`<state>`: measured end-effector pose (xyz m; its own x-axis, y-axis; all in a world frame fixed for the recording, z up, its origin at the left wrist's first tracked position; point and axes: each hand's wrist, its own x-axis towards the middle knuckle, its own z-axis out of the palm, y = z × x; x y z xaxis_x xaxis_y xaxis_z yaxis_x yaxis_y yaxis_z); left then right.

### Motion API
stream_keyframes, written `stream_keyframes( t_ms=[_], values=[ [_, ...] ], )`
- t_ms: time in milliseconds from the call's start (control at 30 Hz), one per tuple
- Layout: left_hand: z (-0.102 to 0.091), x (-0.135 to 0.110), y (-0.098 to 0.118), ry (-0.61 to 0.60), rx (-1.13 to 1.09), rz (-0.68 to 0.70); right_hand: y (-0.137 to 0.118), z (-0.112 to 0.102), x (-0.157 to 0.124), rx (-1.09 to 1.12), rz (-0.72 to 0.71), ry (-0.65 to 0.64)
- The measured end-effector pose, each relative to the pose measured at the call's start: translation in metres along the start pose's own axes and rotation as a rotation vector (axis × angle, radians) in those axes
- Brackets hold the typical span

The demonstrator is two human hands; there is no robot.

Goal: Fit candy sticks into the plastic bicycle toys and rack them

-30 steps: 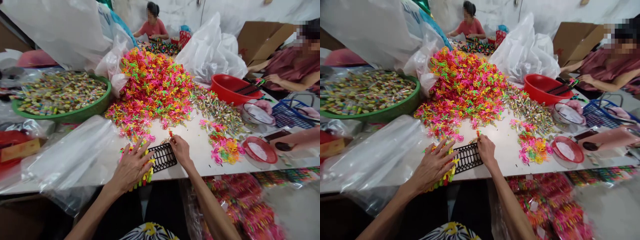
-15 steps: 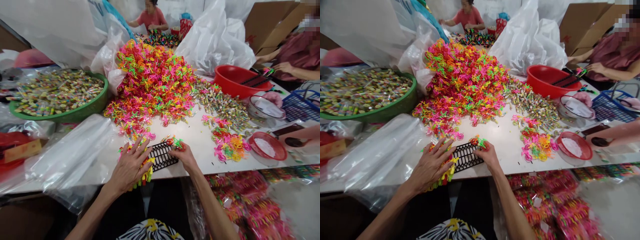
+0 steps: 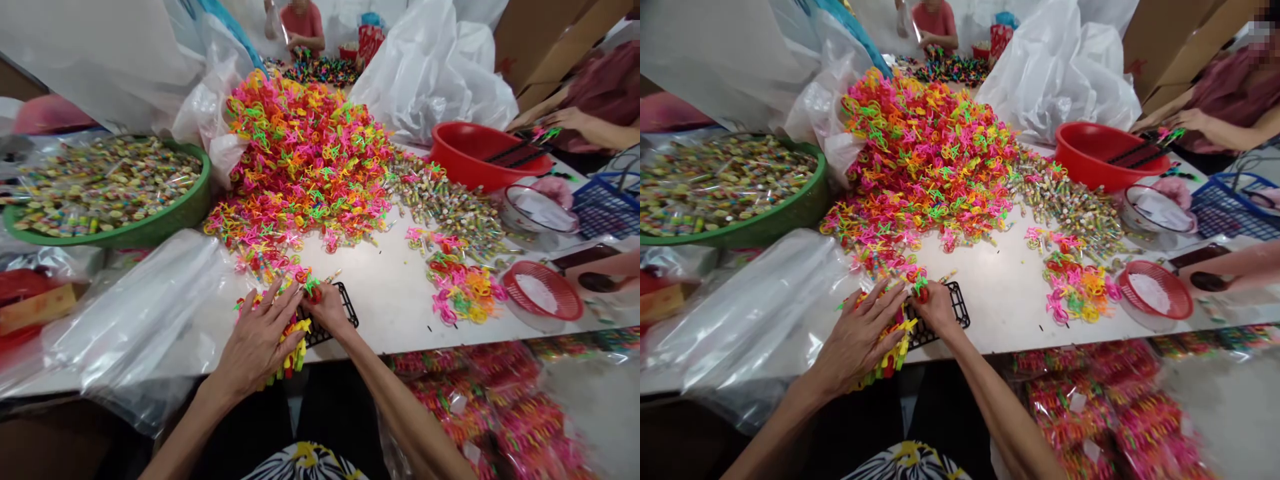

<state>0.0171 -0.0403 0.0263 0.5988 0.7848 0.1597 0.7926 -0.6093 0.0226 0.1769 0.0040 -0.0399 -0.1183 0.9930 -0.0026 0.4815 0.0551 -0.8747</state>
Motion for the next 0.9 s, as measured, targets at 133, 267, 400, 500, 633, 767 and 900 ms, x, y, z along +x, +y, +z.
stream_keyframes(
  t_ms=[133, 267, 400, 500, 633, 767, 900],
  values=[
    [0.0, 0.0, 0.001, -0.01, -0.007, -0.01, 0.002, 0.003, -0.006, -0.307, -0.152, -0.024],
    [-0.003, 0.0, 0.001, -0.027, -0.045, -0.016, -0.004, -0.001, -0.013, -0.607, -0.229, -0.245],
    [-0.006, -0.003, 0.0, -0.012, -0.087, -0.025, -0.017, -0.018, 0.009, -0.647, -0.258, -0.405],
    [-0.008, -0.007, -0.001, -0.005, -0.071, -0.028, -0.029, -0.023, 0.04, -0.683, -0.202, -0.309],
    [-0.007, -0.011, -0.004, 0.014, -0.055, -0.018, -0.033, -0.022, 0.067, -0.82, -0.087, -0.25],
    [-0.005, -0.013, -0.01, 0.039, -0.043, 0.006, -0.012, -0.054, 0.059, -0.696, -0.031, -0.098],
    [-0.013, -0.008, 0.002, 0.157, -0.109, -0.067, -0.001, -0.091, 0.023, -0.148, 0.083, 0.031]
  ],
)
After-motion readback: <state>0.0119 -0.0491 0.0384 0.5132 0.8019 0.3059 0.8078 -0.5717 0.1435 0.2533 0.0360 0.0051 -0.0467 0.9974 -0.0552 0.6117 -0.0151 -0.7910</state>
